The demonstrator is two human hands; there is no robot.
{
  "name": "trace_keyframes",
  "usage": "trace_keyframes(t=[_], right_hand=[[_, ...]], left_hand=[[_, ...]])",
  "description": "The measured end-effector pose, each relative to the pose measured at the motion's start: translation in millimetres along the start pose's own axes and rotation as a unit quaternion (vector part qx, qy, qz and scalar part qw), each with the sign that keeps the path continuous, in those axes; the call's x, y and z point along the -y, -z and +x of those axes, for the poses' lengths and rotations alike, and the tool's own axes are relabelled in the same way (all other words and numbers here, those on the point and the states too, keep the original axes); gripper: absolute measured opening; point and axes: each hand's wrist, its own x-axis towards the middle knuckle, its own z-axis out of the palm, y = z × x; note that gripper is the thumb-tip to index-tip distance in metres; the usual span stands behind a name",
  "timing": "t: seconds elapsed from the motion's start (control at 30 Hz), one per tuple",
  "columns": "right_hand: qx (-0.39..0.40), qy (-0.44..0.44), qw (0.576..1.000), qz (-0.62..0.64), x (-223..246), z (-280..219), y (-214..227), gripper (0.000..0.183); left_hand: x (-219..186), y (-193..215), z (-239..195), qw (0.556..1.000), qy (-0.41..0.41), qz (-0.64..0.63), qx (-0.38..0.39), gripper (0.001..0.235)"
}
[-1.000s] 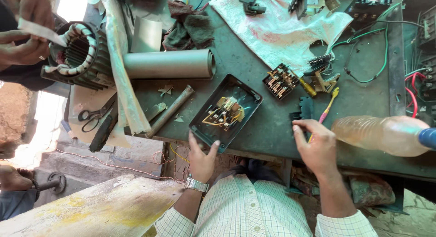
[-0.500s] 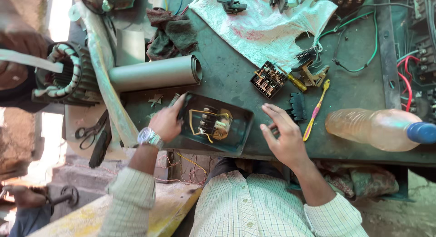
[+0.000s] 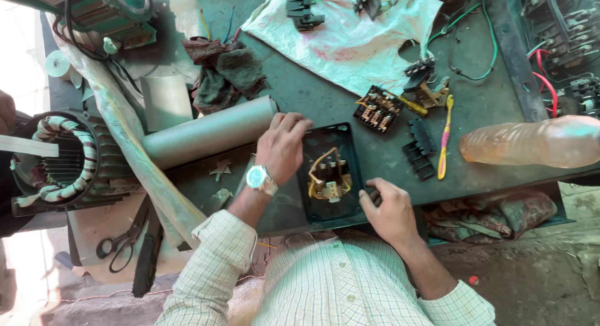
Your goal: The person cleans a small electrical component with a cloth, then uses a screwdriver to adjust internal parts and wires. They handle a terminal block and connect wires while working at a cluttered workbench with various tools and parts.
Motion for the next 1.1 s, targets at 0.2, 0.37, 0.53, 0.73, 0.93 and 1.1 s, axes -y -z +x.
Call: trace_keyframes(t=[0.2,0.37,0.53,0.73,0.93,1.1], right_hand=[[-0.094,0.119,0.988,0.044,45.1,16.3,3.1,0.031],[-0.032,0.256,0.966,0.013,59.9,37.9,3.7,0.021],[0.01,0.183,0.983,0.015,53.3,31.5,17.0,0.016],[0.054,0.076,0.987,0.128,29.2,30.2,21.4,0.016],[-0.007,0.14,0.989,0.041,20.7,52.5,9.4,0.015],[-0.009,0.16,0.987,-0.012,25.6,67.8,1.2,0.016]], left_hand=[[-14.1,27.9,-54.0,0.988,-0.066,-0.141,-0.004,0.041],[-15.4,16.5,-72.8,0.989,-0.119,-0.078,-0.039,0.031],[-10.2,6.3,-88.6,0.986,-0.148,-0.062,-0.041,0.028],[-14.1,-0.2,-96.7,0.99,-0.043,-0.091,-0.093,0.022],[-32.2,-16.2,-96.9,0.98,0.043,-0.136,-0.138,0.018],[-35.9,-19.3,-96.9,0.961,0.147,-0.183,-0.148,0.014]])
